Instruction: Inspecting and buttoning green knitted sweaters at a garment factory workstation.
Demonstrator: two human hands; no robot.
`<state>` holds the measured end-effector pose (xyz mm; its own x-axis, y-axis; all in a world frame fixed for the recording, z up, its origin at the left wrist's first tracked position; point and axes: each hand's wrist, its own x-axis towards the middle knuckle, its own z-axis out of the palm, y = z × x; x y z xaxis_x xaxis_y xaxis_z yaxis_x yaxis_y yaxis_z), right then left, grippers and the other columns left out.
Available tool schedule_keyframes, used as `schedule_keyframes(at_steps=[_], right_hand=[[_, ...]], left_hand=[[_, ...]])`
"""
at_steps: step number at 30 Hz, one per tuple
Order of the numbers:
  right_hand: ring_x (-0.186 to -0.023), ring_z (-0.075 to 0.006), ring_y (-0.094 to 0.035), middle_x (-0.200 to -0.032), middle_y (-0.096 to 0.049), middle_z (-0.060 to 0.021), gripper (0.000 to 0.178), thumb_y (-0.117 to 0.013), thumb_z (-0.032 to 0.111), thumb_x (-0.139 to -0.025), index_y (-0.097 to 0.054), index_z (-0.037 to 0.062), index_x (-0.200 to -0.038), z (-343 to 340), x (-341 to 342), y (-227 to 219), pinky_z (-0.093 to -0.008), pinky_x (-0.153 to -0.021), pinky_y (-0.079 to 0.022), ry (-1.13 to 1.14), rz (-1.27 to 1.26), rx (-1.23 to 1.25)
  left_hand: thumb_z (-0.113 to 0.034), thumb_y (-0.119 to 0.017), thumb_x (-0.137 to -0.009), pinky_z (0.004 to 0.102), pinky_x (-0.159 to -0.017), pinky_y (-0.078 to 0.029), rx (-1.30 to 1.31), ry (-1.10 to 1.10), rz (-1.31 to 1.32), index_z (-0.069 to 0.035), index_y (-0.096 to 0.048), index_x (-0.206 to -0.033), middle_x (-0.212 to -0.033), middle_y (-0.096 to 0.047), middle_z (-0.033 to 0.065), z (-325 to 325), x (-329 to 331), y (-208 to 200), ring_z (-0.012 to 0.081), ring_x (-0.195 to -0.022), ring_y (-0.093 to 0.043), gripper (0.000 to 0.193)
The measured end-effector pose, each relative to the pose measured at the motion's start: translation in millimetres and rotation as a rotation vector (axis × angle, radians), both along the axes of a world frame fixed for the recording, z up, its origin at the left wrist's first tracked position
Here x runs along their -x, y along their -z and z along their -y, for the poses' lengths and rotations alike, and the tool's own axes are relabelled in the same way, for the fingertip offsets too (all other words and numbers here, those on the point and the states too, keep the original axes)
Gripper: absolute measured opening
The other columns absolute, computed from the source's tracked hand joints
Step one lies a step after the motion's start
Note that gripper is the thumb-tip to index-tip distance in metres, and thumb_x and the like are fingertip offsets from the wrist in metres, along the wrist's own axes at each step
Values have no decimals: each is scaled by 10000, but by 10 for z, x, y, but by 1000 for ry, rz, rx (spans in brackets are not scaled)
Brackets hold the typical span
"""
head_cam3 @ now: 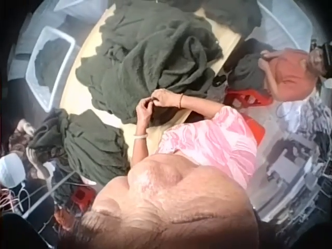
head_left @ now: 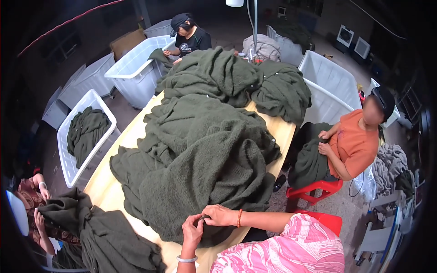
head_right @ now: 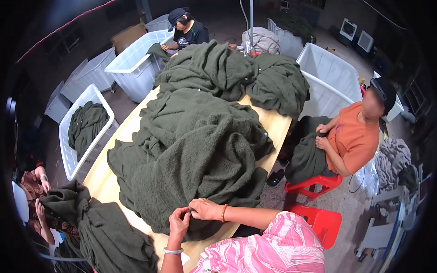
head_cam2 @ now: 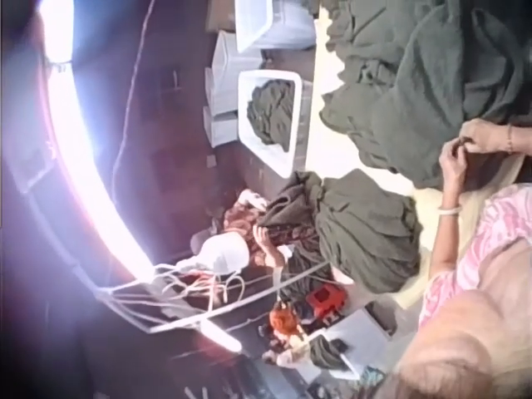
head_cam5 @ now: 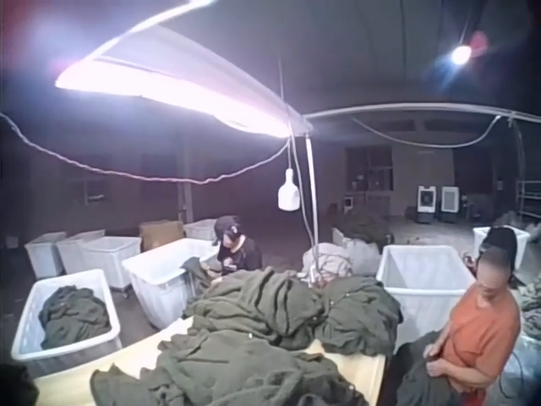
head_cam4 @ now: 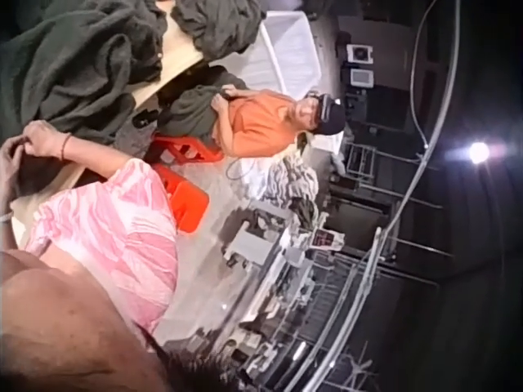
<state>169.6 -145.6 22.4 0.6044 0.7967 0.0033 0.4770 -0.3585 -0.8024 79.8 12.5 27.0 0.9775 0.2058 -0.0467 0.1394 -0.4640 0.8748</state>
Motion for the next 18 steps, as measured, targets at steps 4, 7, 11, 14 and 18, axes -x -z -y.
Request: schedule_keyframes(at_steps=[4,7,11,14,18], right_hand=[[-914,-378,-625,-946,-642,-235,313,-587,181,-782,-640,-53,-983,14,-18,13,-427,-836,-497,21,-19,24],[-925,-382,-627,-958,-643,-251,337,-579,196,-774,-641,-61,-982,-13,-28,-28,-423,-847,-496,9,-32,52],[-938,-389,-621,-939,-648,-254,320,-613,179,-749,-647,-57,-963,-3,-36,-47,-437,-862,-490,8,-59,83],[-933,-387,-630,-935,-654,-260,324,-611,174,-745,-650,-62,-964,6,-51,-59,-427,-863,-494,-4,-55,91],[-936,-388,-634,-935,-656,-264,322,-609,159,-743,-654,-60,-974,18,-89,-134,-417,-868,-496,-40,-82,118]], left_hand=[[-9,-649,-788,378,-698,-515,-103,14,128,13,-672,-912,-838,-652,181,62,-35,-86,331,-755,-652,128],[1,-630,-798,395,-686,-506,-143,3,158,12,-664,-871,-810,-637,177,79,-22,-71,344,-744,-636,81],[5,-621,-801,401,-686,-500,-160,7,159,17,-644,-852,-814,-627,182,95,-15,-32,348,-748,-628,58],[10,-606,-805,406,-681,-496,-147,6,156,18,-627,-847,-808,-620,182,97,2,14,350,-739,-622,48],[13,-582,-811,406,-682,-495,-130,8,163,17,-611,-847,-802,-614,177,113,7,37,344,-734,-619,46]])
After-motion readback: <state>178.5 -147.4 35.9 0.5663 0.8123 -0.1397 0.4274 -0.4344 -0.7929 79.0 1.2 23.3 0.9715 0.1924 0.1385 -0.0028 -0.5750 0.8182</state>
